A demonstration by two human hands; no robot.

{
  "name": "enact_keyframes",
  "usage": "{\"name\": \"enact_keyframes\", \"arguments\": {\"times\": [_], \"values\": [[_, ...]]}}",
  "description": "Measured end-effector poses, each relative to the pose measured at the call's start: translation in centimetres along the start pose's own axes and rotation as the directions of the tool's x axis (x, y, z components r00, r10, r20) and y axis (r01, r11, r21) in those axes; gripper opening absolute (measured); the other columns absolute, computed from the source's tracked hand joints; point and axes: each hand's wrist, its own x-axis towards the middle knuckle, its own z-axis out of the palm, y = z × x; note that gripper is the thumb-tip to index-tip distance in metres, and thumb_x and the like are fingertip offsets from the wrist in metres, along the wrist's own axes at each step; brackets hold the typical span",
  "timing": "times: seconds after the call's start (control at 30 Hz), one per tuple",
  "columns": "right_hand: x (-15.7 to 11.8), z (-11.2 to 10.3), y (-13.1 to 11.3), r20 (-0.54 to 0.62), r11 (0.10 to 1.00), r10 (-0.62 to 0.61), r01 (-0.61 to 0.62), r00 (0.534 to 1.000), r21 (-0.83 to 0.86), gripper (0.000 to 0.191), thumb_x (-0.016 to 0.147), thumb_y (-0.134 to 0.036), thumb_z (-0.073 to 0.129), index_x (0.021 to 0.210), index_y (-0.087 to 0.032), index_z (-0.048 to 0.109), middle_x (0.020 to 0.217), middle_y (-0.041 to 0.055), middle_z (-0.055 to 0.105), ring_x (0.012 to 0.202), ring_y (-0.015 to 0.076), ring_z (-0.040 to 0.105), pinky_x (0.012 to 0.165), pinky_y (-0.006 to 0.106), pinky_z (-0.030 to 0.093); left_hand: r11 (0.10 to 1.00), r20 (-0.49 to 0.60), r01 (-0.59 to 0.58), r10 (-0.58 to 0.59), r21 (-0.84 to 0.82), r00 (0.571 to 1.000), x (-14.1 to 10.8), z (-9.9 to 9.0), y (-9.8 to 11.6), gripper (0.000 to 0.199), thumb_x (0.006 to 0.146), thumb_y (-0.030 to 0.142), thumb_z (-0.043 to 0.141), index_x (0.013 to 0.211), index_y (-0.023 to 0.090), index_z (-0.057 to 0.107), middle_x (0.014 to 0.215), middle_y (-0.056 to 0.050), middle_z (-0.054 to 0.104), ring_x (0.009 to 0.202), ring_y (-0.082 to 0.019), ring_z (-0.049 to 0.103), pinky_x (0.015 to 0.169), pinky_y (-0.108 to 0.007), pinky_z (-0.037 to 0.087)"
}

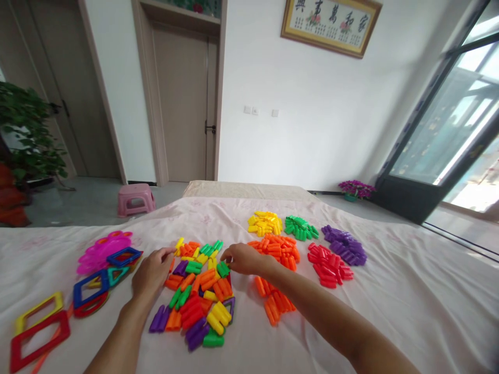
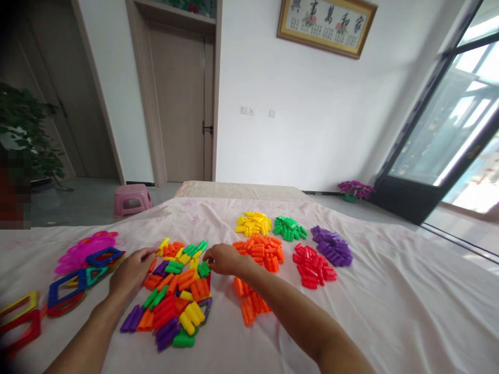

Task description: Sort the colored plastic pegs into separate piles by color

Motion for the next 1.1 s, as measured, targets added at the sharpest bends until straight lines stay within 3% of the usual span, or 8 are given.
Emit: {"name": "enact_keyframes", "arguments": {"times": [0.17, 0.3, 0.4, 0.53, 0.63, 0.83, 1.1], "values": [[-1.3, 0.3, -0.5, -0.034, 0.99, 0.003, -0.007, 0.999, -0.138, 0.032, 0.084, -0.02, 0.057, 0.112, -0.022, 0.072, 0.111, 0.0086, 0.071, 0.096, 0.0218, 0.067, 0.072, 0.027, 0.045, 1.0, 0.005, -0.003, 0.003, 0.018, 1.0, 0.0, -0.1, 0.0, 0.04, 0.091, 0.04, 0.042, 0.116, 0.029, 0.072, 0.118, -0.003, 0.072, 0.102, -0.024, 0.067, 0.075, -0.029, 0.046], [-1.7, -0.7, 2.1, -0.19, 0.986, 0.15, -0.16, 0.97, -0.039, 0.032, 0.081, -0.018, 0.059, 0.111, -0.022, 0.071, 0.107, 0.006, 0.072, 0.093, 0.0187, 0.066, 0.074, 0.025, 0.044, 1.0, 0.017, -0.011, 0.011, 0.009, 1.0, -0.1, -0.1, 0.0, 0.041, 0.091, 0.04, 0.042, 0.118, 0.029, 0.07, 0.113, -0.003, 0.074, 0.095, -0.023, 0.068, 0.07, -0.029, 0.046], [-2.1, -2.8, 5.5, -0.329, 0.929, 0.367, -0.359, 0.87, 0.089, 0.024, 0.084, -0.023, 0.06, 0.105, -0.02, 0.073, 0.1, 0.0042, 0.074, 0.089, 0.017, 0.066, 0.074, 0.024, 0.043, 1.0, 0.02, -0.011, 0.011, 0.01, 1.0, -0.1, -0.1, 0.0, 0.042, 0.091, 0.04, 0.041, 0.119, 0.028, 0.07, 0.112, -0.004, 0.074, 0.093, -0.023, 0.069, 0.07, -0.029, 0.046], [-2.8, -5.1, 10.4, -0.46, 0.782, 0.608, -0.587, 0.647, 0.208, 0.023, 0.085, -0.028, 0.062, 0.103, -0.019, 0.073, 0.101, 0.0047, 0.075, 0.092, 0.0182, 0.067, 0.071, 0.024, 0.042, 1.0, 0.02, -0.006, 0.005, 0.018, 1.0, 0.0, 0.0, 0.0, 0.041, 0.091, 0.04, 0.041, 0.119, 0.028, 0.07, 0.115, -0.005, 0.073, 0.094, -0.023, 0.069, 0.07, -0.029, 0.045], [-2.9, -5.6, 12.9, -0.485, 0.726, 0.666, -0.641, 0.566, 0.249, 0.029, 0.085, -0.028, 0.063, 0.111, -0.019, 0.071, 0.103, 0.0049, 0.075, 0.092, 0.0179, 0.068, 0.071, 0.023, 0.044, 1.0, 0.013, -0.002, 0.002, 0.023, 1.0, 0.0, 0.0, -0.1, 0.041, 0.091, 0.04, 0.041, 0.117, 0.029, 0.07, 0.117, -0.004, 0.073, 0.095, -0.023, 0.068, 0.071, -0.03, 0.046], [-1.2, -5.3, 15.0, -0.495, 0.709, 0.673, -0.67, 0.549, 0.22, 0.029, 0.085, -0.025, 0.062, 0.112, -0.02, 0.071, 0.11, 0.0076, 0.074, 0.101, 0.0203, 0.067, 0.082, 0.026, 0.046, 1.0, -0.006, -0.017, 0.018, 0.025, 1.0, 0.2, 0.3, -0.3, 0.039, 0.091, 0.04, 0.042, 0.115, 0.03, 0.071, 0.118, -0.003, 0.072, 0.103, -0.024, 0.066, 0.076, -0.03, 0.046], [-0.1, -4.5, 15.1, -0.476, 0.715, 0.664, -0.676, 0.576, 0.179, 0.032, 0.086, -0.016, 0.055, 0.111, -0.024, 0.073, 0.112, 0.0079, 0.073, 0.105, 0.0216, 0.067, 0.087, 0.028, 0.047, 1.0, -0.026, 0.005, -0.004, 0.005, 1.0, 0.0, 0.1, 0.0, 0.037, 0.09, 0.04, 0.045, 0.112, 0.03, 0.073, 0.117, -0.002, 0.073, 0.101, -0.023, 0.067, 0.075, -0.029, 0.046]]}}
